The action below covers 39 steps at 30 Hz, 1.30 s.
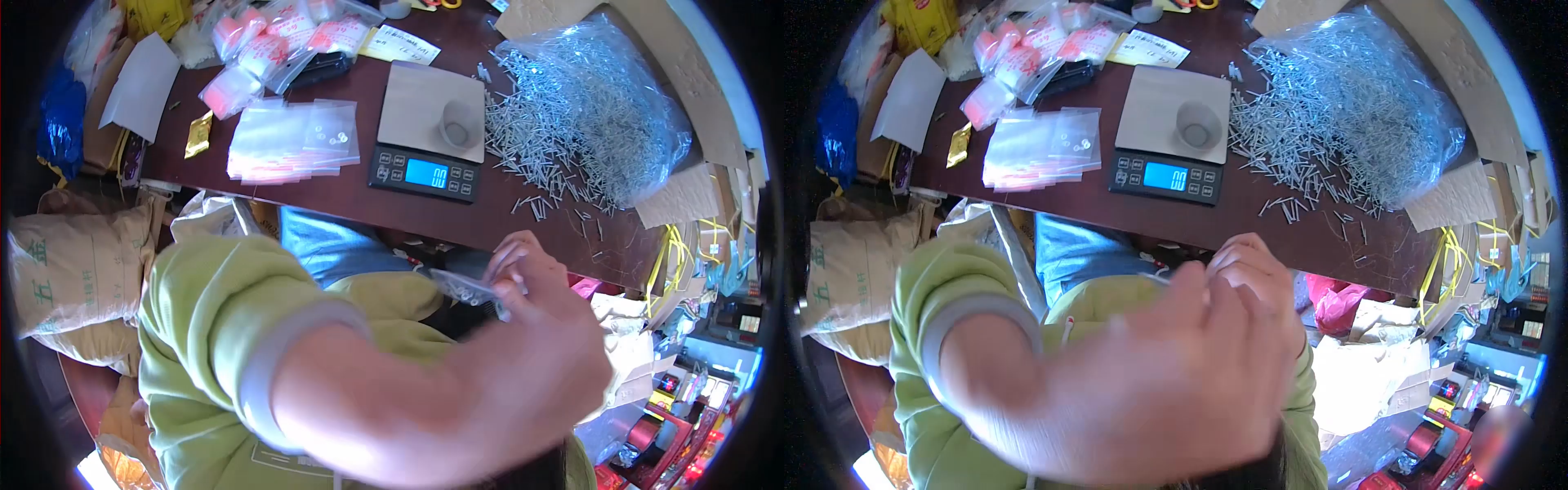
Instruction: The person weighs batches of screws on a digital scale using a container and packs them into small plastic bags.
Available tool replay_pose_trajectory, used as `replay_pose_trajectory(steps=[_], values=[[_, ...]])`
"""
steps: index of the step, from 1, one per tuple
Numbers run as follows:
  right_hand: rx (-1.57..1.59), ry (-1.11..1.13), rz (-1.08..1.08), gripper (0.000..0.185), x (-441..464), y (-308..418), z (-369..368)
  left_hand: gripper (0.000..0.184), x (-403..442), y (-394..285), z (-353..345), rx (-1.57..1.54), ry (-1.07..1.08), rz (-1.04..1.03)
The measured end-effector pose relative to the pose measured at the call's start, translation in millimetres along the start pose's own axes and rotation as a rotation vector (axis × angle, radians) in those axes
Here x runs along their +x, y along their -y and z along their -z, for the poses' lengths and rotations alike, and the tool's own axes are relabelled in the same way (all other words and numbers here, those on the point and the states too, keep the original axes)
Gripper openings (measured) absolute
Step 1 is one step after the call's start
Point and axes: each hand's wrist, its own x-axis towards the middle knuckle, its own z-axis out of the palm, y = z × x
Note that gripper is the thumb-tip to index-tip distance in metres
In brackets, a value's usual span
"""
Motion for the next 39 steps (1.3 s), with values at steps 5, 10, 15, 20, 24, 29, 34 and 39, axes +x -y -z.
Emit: replay_pose_trajectory(steps=[5,10,15,20,24,29,34,39], values=[[0.110,0.085,0.139,0.017,2,-13,7,0.020,-37,39,-37,-0.097,0.183,0.155],[0.131,0.107,0.165,0.020,5,-16,2,0.017,-58,47,-58,-0.428,0.283,0.230],[0.142,0.146,0.178,0.018,7,-17,0,0.008,-63,47,-63,-0.539,0.221,0.216],[0.184,0.128,-0.028,0.006,11,-41,7,0.008,-94,58,-51,-0.517,0.322,0.382],[-0.115,-0.062,-0.107,0.030,22,-105,28,0.004,-162,74,-37,-0.325,0.384,0.712],[-0.634,-0.125,-0.197,0.079,37,-183,58,0.006,-265,78,-31,0.168,0.417,1.016],[-0.737,-0.090,-0.349,0.095,60,-220,51,0.020,-300,70,-37,0.080,0.453,1.160],[-0.867,-0.065,-0.323,0.083,58,-247,30,0.017,-226,77,-40,-0.318,0.306,1.016]])
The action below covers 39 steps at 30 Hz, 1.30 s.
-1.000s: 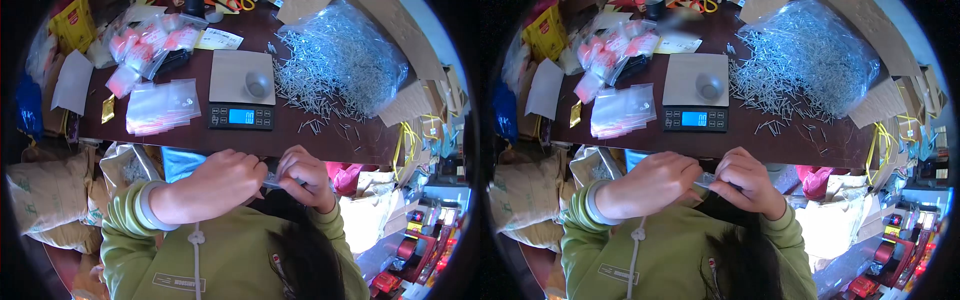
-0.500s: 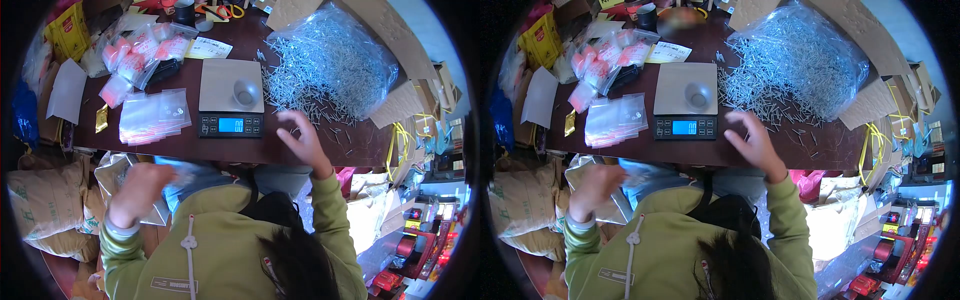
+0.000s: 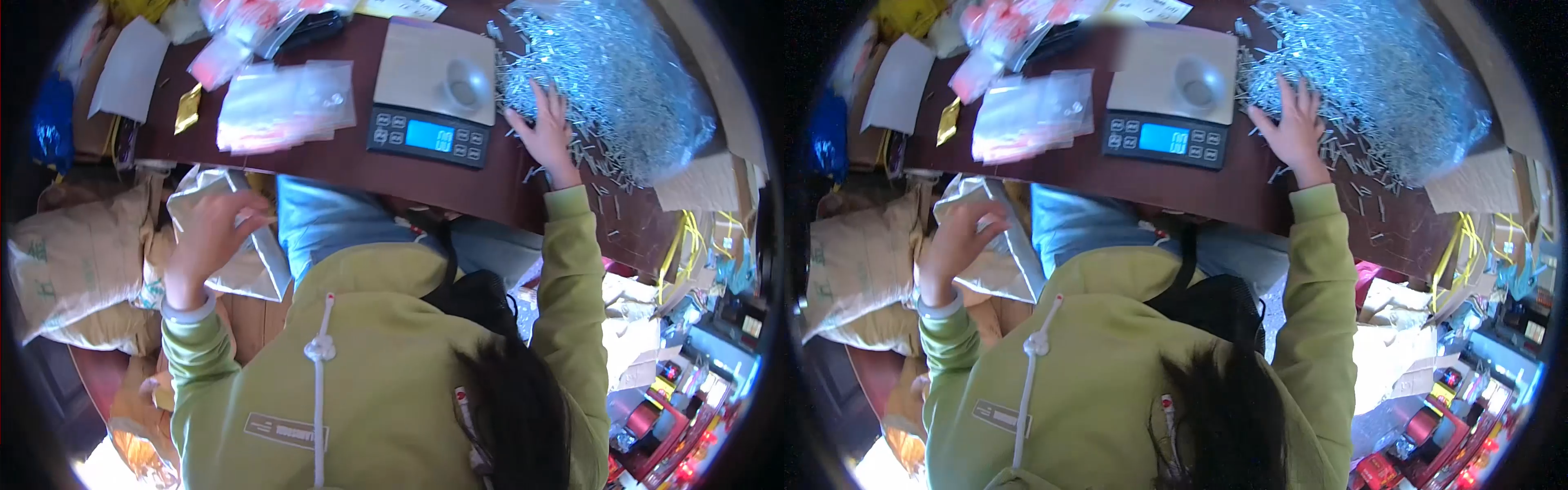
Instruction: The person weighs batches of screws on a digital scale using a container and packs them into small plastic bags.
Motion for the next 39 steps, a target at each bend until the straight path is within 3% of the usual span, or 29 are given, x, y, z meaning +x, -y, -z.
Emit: replay_pose_trajectory(steps=[3,6,7,9,13,20,22,25,32,37,39], values=[[0.016,-0.095,0.063,0.076,-3,-10,-12,0.015,11,-50,15,-0.425,0.124,-0.192],[-0.022,-0.111,0.069,0.072,-5,-6,-11,0.014,8,-66,22,-1.044,0.397,-0.823],[-0.026,-0.111,0.062,0.071,-6,-4,-10,0.016,13,-68,9,-1.235,0.936,-1.168],[-0.054,-0.111,0.048,0.070,-7,-1,-8,0.014,8,-82,7,-1.244,0.932,-1.297],[-0.082,-0.120,0.042,0.070,-7,-1,-11,0.010,6,-105,18,-1.283,0.593,-1.368],[-0.094,-0.123,0.031,0.070,-9,-2,-9,0.007,0,-131,35,-1.359,-0.248,-1.373],[-0.086,-0.122,0.038,0.070,-7,-5,-13,0.008,-1,-138,35,-1.342,-0.367,-1.350],[-0.070,-0.126,0.036,0.069,-5,-4,-15,0.009,-1,-146,36,-1.339,-0.423,-1.306],[-0.055,-0.128,0.042,0.069,-6,-8,-15,0.009,-1,-146,35,-1.398,-0.336,-1.333],[-0.045,-0.109,0.053,0.069,-5,-14,-17,0.009,9,-141,42,-1.446,-0.111,-1.436],[-0.032,-0.101,0.068,0.070,-3,-18,-19,0.008,6,-143,38,-1.419,-0.217,-1.390]])
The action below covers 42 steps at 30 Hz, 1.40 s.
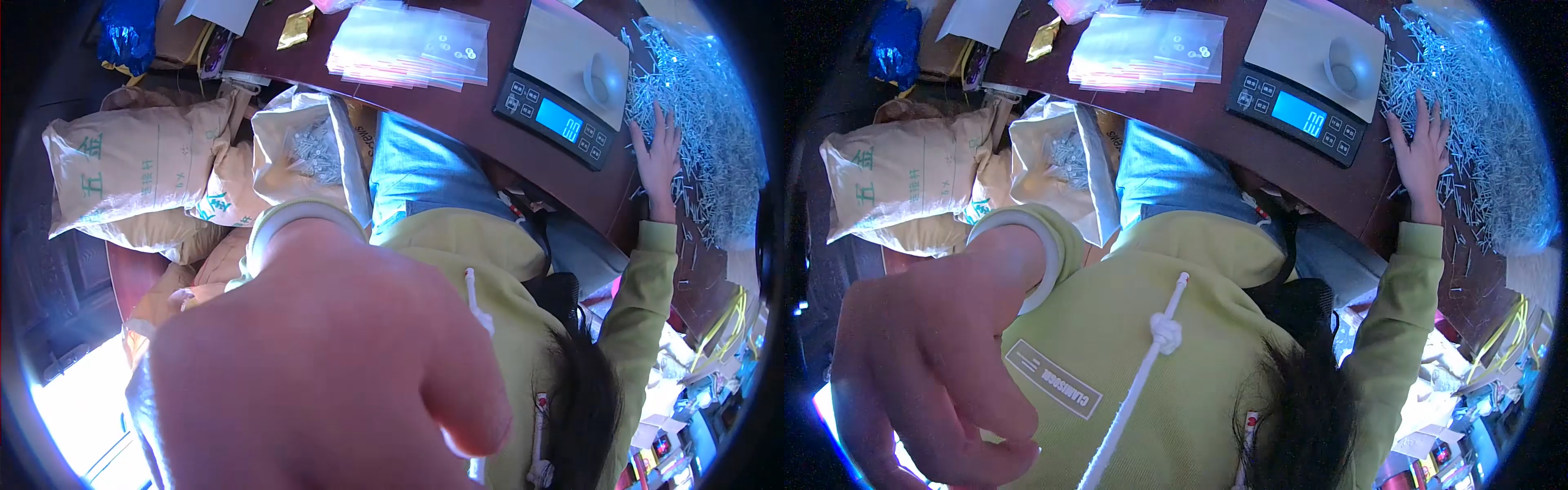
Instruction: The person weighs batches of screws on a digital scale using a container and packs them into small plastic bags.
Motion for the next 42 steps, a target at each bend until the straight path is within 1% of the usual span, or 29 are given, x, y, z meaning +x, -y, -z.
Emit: replay_pose_trajectory(steps=[2,5,7,9,12,15,16,17,18,21,24,26,27,28,30,34,36,37,39,42], values=[[0.013,0.010,0.005,0.070,0,-1,1,0.007,-4,4,-4,0.077,-0.054,-0.022],[0.019,0.024,0.003,0.070,1,-1,3,0.005,-10,14,0,0.077,-0.025,0.049],[0.014,0.026,0.005,0.070,0,-1,2,0.008,-2,-1,17,-0.049,0.191,0.396],[-0.004,0.033,-0.004,0.070,-1,3,6,0.009,-9,0,22,-0.111,0.385,0.468],[-0.039,0.024,0.003,0.070,-1,5,5,0.015,-24,2,9,-0.128,0.519,0.507],[-0.046,0.034,-0.022,0.069,-2,10,7,0.016,-22,4,10,-0.170,0.493,0.483],[-0.050,0.030,-0.017,0.069,-1,10,7,0.011,-20,3,12,-0.110,0.456,0.444],[-0.054,0.029,-0.013,0.069,-1,9,7,0.011,-16,0,15,-0.051,0.416,0.406],[-0.055,0.032,-0.007,0.068,-3,8,6,0.017,-15,-3,16,0.008,0.373,0.371],[-0.054,0.015,0.002,0.068,-2,5,3,0.017,-15,7,4,0.114,0.083,0.073],[-0.081,0.013,0.008,0.067,-2,3,2,0.014,-12,12,-6,0.158,0.073,0.001],[-0.068,0.006,0.015,0.066,-1,0,0,0.011,-8,16,-30,0.282,-0.167,-0.053],[-0.059,0.000,0.025,0.066,-1,-1,-2,0.013,-6,18,-42,0.343,-0.289,-0.068],[-0.054,-0.006,0.032,0.066,-1,0,-1,0.016,-8,29,-44,0.348,-0.309,-0.169],[-0.063,-0.008,0.028,0.066,-2,2,1,0.019,-8,33,-46,0.335,-0.349,-0.232],[-0.064,-0.038,0.058,0.066,-2,-2,-2,0.017,-3,20,-52,0.277,-0.434,-0.082],[-0.072,-0.023,0.042,0.066,-2,1,0,0.017,-4,25,-52,0.273,-0.449,-0.154],[-0.074,-0.024,0.043,0.066,-2,1,0,0.017,-6,37,-51,0.277,-0.444,-0.264],[-0.079,-0.029,0.046,0.066,-2,0,-1,0.018,-8,44,-49,0.286,-0.442,-0.351],[-0.059,-0.033,0.057,0.066,-2,-2,-2,0.017,-8,39,-45,0.302,-0.454,-0.280]])
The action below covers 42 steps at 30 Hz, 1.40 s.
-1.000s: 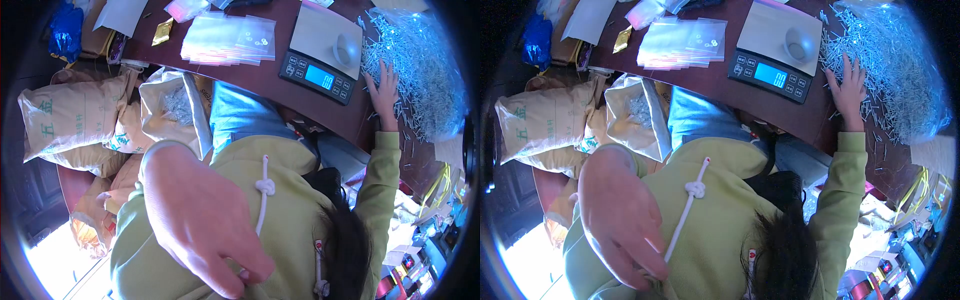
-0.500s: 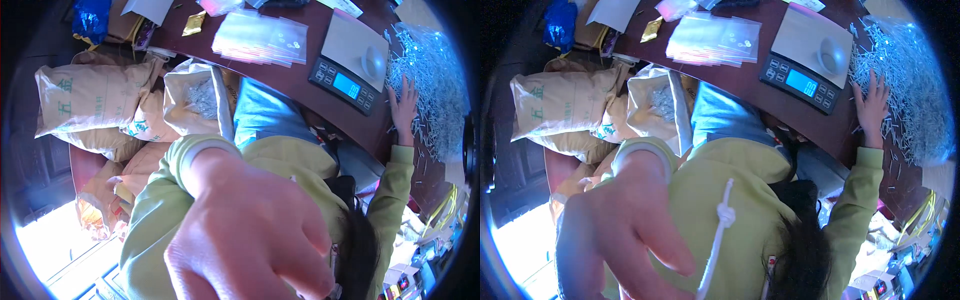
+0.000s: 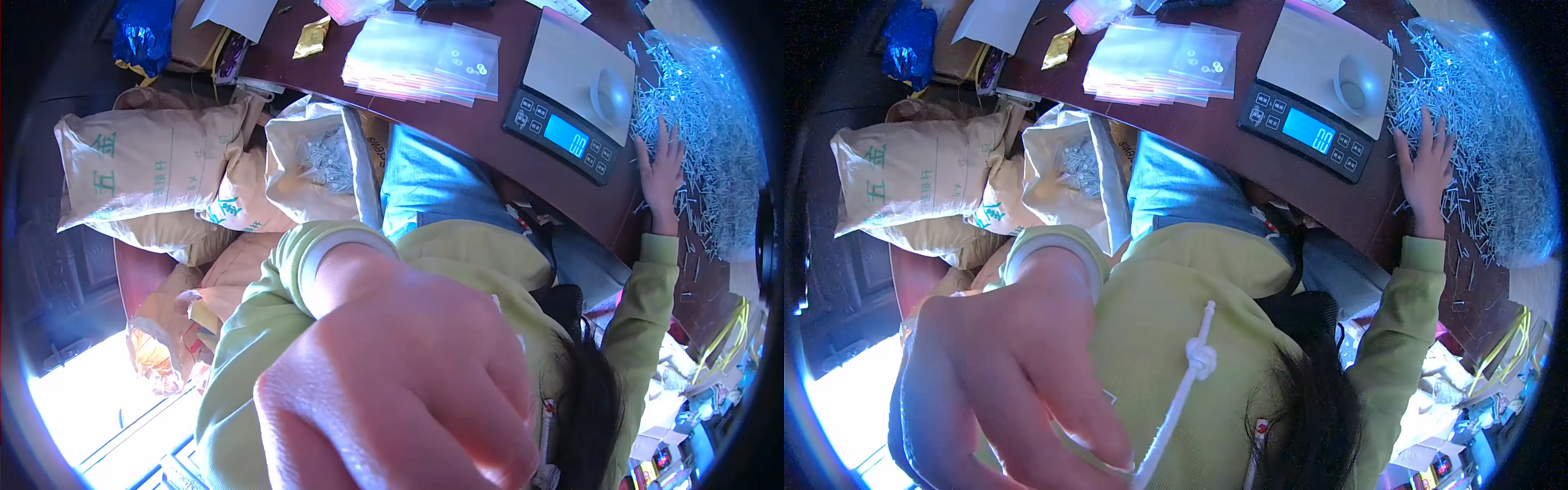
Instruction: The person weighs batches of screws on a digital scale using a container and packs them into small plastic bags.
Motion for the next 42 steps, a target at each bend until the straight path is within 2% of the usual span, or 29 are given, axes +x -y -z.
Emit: replay_pose_trajectory(steps=[8,12,15,17,23,25,26,29,30,33,34,37,38,42], values=[[0.027,0.083,0.010,0.065,3,-9,0,0.014,6,3,18,-0.012,0.152,0.104],[0.222,0.152,0.162,0.063,15,-34,10,0.021,9,14,41,-0.006,0.385,0.296],[0.329,0.198,0.061,0.060,24,-20,38,0.029,8,25,61,0.076,0.532,0.463],[0.323,0.136,0.100,0.061,24,-22,41,0.035,5,29,75,0.137,0.582,0.558],[0.189,0.155,0.143,0.066,23,-11,53,0.030,-11,22,106,0.418,0.607,0.823],[0.208,0.147,0.101,0.071,23,-11,47,0.029,-18,21,106,0.490,0.500,0.931],[0.193,0.190,-0.011,0.074,23,-4,50,0.027,-23,22,106,0.529,0.476,0.977],[0.268,0.149,-0.019,0.077,25,-14,22,0.026,-36,30,106,0.607,0.428,1.047],[0.149,0.173,-0.120,0.074,24,-6,23,0.027,-37,34,102,0.609,0.401,1.071],[0.140,0.155,-0.133,0.068,28,9,32,0.023,-46,41,105,0.640,0.465,1.110],[0.174,0.085,-0.119,0.057,29,14,36,0.022,-47,43,102,0.649,0.485,1.109],[0.293,-0.012,0.000,0.051,29,-3,30,0.021,-51,47,100,0.616,0.523,1.076],[0.278,-0.066,-0.025,0.043,30,-2,31,0.021,-51,47,100,0.619,0.540,1.067],[0.499,0.044,-0.126,0.039,42,-26,36,0.020,-47,45,104,0.668,0.553,1.097]])
